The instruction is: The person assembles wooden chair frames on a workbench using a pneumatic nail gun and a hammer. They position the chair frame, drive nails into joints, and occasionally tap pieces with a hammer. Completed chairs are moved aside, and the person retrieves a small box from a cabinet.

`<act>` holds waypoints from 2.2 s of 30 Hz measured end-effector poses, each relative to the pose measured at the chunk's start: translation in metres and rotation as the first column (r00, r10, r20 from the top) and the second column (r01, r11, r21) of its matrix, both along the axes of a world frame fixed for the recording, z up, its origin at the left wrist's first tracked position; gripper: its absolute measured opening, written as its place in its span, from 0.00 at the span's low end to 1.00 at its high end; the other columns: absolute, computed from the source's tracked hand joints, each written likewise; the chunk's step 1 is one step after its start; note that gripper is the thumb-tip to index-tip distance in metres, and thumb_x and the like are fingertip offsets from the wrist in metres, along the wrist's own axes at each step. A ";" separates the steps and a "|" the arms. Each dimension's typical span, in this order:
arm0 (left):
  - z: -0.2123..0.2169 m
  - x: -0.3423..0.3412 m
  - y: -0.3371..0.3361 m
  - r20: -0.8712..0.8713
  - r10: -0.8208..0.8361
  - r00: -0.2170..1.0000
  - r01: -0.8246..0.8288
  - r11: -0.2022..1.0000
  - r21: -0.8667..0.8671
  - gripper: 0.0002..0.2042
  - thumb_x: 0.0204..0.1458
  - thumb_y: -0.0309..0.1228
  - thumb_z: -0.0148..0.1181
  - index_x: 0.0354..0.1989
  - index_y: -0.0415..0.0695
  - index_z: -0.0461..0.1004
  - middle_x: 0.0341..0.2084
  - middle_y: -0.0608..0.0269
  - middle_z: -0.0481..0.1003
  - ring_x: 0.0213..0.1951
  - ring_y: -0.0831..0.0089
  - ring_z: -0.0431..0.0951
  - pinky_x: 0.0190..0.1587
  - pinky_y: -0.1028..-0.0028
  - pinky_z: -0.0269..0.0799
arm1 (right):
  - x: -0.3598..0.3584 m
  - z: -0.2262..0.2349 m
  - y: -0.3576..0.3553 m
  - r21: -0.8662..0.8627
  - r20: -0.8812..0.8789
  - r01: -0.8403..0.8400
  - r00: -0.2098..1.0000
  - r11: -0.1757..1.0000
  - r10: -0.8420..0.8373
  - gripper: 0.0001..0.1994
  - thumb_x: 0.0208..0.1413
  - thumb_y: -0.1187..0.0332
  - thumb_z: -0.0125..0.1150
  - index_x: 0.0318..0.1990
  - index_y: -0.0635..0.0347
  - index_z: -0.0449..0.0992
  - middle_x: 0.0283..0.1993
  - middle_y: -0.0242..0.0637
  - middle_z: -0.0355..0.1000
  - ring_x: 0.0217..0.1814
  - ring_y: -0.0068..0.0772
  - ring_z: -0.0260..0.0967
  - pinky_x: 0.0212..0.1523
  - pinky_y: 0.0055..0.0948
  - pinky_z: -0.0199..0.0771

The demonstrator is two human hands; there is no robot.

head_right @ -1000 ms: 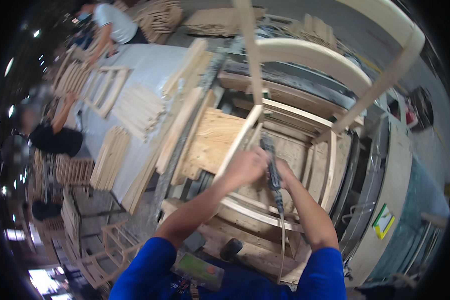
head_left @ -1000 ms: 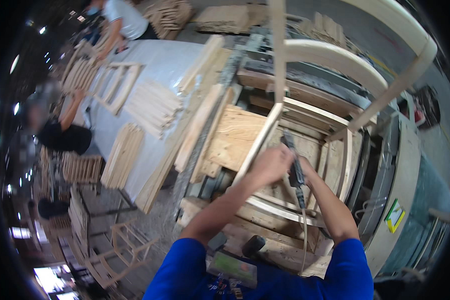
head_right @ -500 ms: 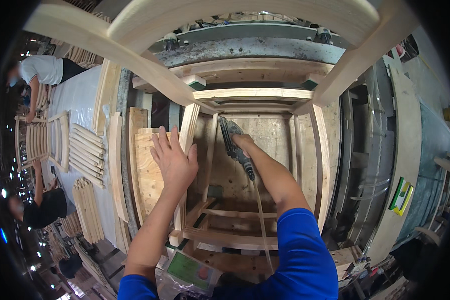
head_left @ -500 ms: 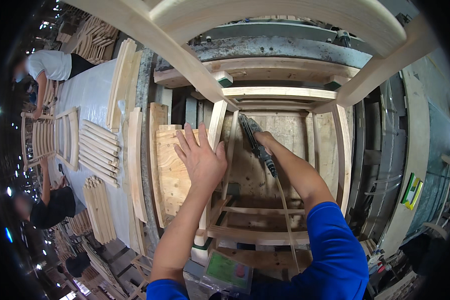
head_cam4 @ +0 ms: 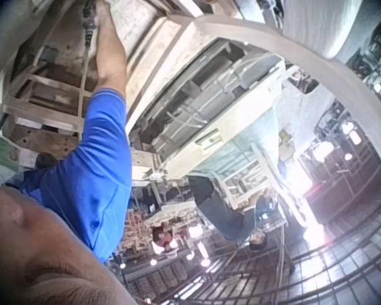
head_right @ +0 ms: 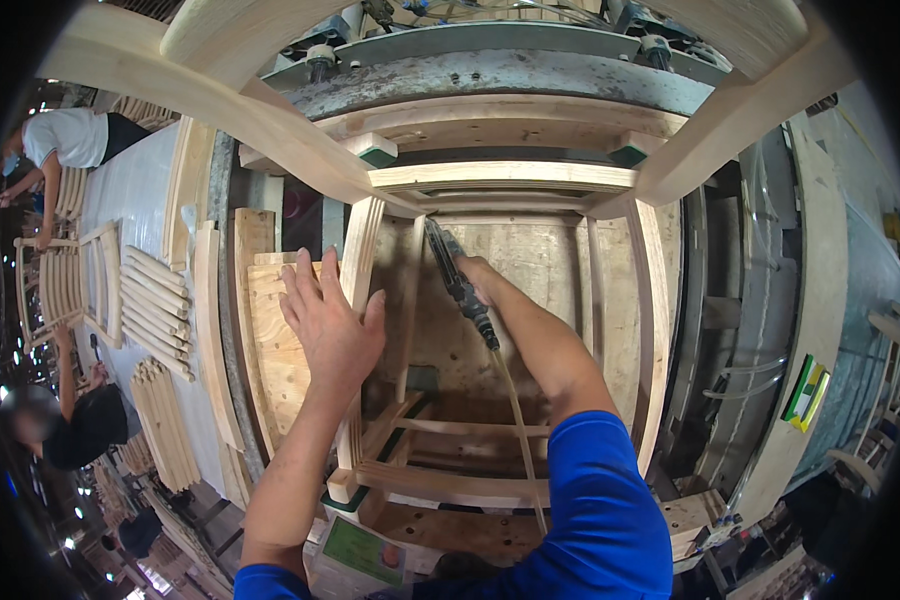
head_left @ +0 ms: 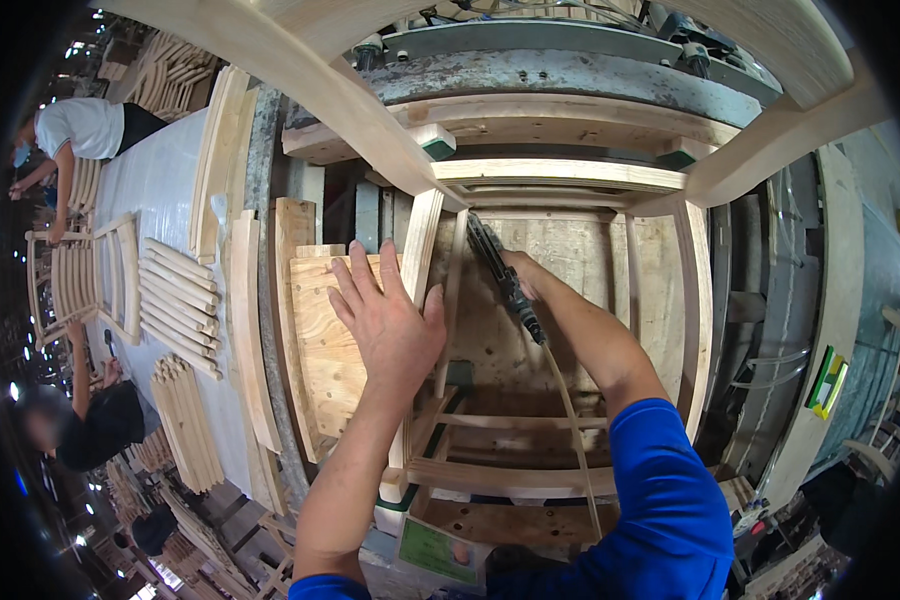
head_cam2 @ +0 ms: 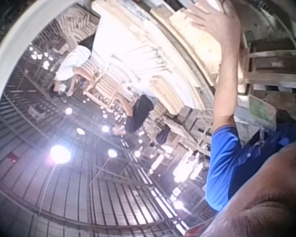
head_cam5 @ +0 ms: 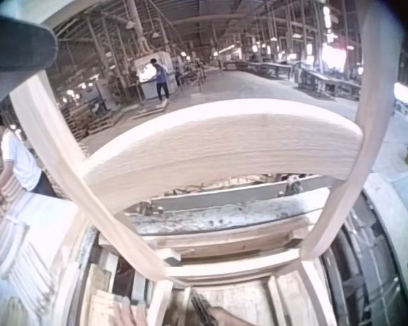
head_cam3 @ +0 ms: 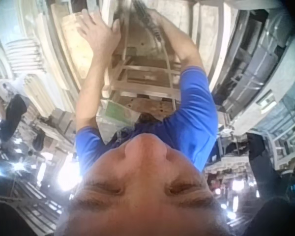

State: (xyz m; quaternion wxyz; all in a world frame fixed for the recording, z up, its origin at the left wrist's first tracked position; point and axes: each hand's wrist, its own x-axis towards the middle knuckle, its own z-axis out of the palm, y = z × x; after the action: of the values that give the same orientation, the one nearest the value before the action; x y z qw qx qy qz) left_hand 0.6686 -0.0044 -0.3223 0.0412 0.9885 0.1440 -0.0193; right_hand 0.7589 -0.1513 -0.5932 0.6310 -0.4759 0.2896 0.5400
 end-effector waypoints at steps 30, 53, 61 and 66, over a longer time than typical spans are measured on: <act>-0.004 -0.004 0.001 0.025 -0.002 1.000 0.002 1.000 0.026 0.39 0.55 0.39 0.67 0.73 0.42 0.56 0.73 0.38 0.51 0.75 0.34 0.45 0.72 0.37 0.41 | -0.036 -0.006 -0.145 0.167 -0.261 0.794 0.608 0.585 -0.750 0.30 0.49 0.40 0.73 0.40 0.62 0.75 0.31 0.45 0.75 0.29 0.44 0.75 0.31 0.44 0.80; -0.017 -0.010 0.015 0.091 -0.057 0.994 0.056 0.998 0.017 0.38 0.54 0.40 0.67 0.71 0.41 0.57 0.68 0.35 0.52 0.71 0.29 0.48 0.68 0.31 0.44 | -0.085 0.076 -0.025 -0.752 0.150 -0.658 -0.103 0.046 0.983 0.45 0.62 0.42 0.55 0.73 0.73 0.55 0.60 0.57 0.74 0.64 0.51 0.73 0.64 0.39 0.73; -0.019 -0.010 0.015 0.159 -0.090 0.983 0.089 0.996 0.018 0.37 0.54 0.40 0.68 0.70 0.42 0.59 0.67 0.34 0.55 0.70 0.30 0.51 0.67 0.33 0.47 | -0.131 0.051 0.019 -0.733 0.381 -0.662 -0.206 0.158 0.901 0.43 0.58 0.49 0.64 0.71 0.74 0.56 0.64 0.58 0.69 0.67 0.54 0.68 0.67 0.39 0.69; -0.021 -0.010 0.015 0.137 -0.063 0.989 0.061 0.998 0.019 0.37 0.53 0.40 0.68 0.70 0.43 0.59 0.68 0.35 0.54 0.71 0.30 0.50 0.67 0.33 0.47 | -0.128 0.052 0.021 -0.732 0.438 -0.667 -0.302 0.140 0.847 0.43 0.58 0.49 0.63 0.72 0.72 0.56 0.67 0.58 0.65 0.69 0.53 0.66 0.67 0.39 0.69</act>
State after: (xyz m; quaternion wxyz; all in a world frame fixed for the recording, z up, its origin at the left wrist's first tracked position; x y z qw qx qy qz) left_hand 0.6587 0.0103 -0.3437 0.0430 0.9918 0.1102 0.0487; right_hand 0.6314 -0.1300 -0.5412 0.1118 -0.7836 -0.3918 0.4690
